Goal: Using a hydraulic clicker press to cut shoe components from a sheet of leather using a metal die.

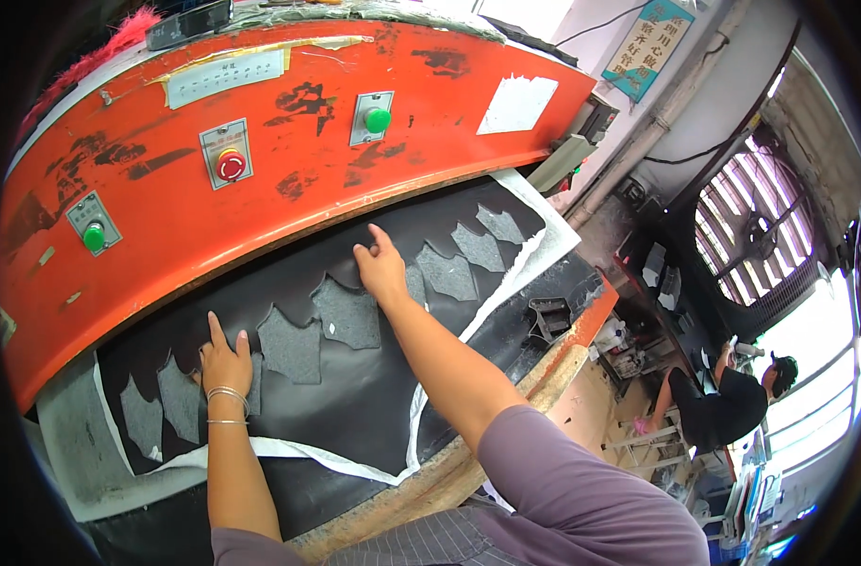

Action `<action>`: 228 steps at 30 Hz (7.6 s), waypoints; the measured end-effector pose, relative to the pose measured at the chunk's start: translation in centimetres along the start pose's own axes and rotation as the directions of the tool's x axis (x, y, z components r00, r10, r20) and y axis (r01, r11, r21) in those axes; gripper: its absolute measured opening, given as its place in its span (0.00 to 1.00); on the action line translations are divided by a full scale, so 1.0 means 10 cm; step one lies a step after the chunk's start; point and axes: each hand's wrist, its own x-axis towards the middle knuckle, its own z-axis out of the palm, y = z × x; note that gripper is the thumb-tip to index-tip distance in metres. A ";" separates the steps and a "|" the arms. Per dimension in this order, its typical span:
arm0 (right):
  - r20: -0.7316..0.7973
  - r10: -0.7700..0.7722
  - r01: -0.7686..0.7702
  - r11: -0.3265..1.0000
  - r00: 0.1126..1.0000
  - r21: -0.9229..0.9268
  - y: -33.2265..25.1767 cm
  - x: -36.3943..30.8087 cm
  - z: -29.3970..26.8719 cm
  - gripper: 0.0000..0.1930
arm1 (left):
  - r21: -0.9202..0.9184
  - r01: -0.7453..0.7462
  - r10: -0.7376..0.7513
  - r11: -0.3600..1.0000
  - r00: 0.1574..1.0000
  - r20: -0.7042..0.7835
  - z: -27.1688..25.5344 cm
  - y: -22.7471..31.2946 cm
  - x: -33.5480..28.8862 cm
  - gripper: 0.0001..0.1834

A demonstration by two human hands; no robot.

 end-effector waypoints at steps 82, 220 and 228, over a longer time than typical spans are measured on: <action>0.694 -0.348 0.684 0.671 0.631 -0.285 -0.60 -1.54 -0.12 0.60 | -0.140 -0.720 0.637 0.680 0.674 -0.373 -0.29 -0.91 -0.22 0.18; 0.898 0.386 0.614 0.662 0.212 -0.430 -1.16 -1.42 -2.02 0.18 | 0.056 -0.588 0.532 0.807 0.681 -0.503 -0.08 0.12 0.07 0.27; 0.810 -0.554 0.940 0.342 0.193 0.010 -2.60 -0.20 -1.38 0.14 | 0.212 -0.334 0.350 0.918 0.936 -0.042 -0.21 -0.38 -0.08 0.25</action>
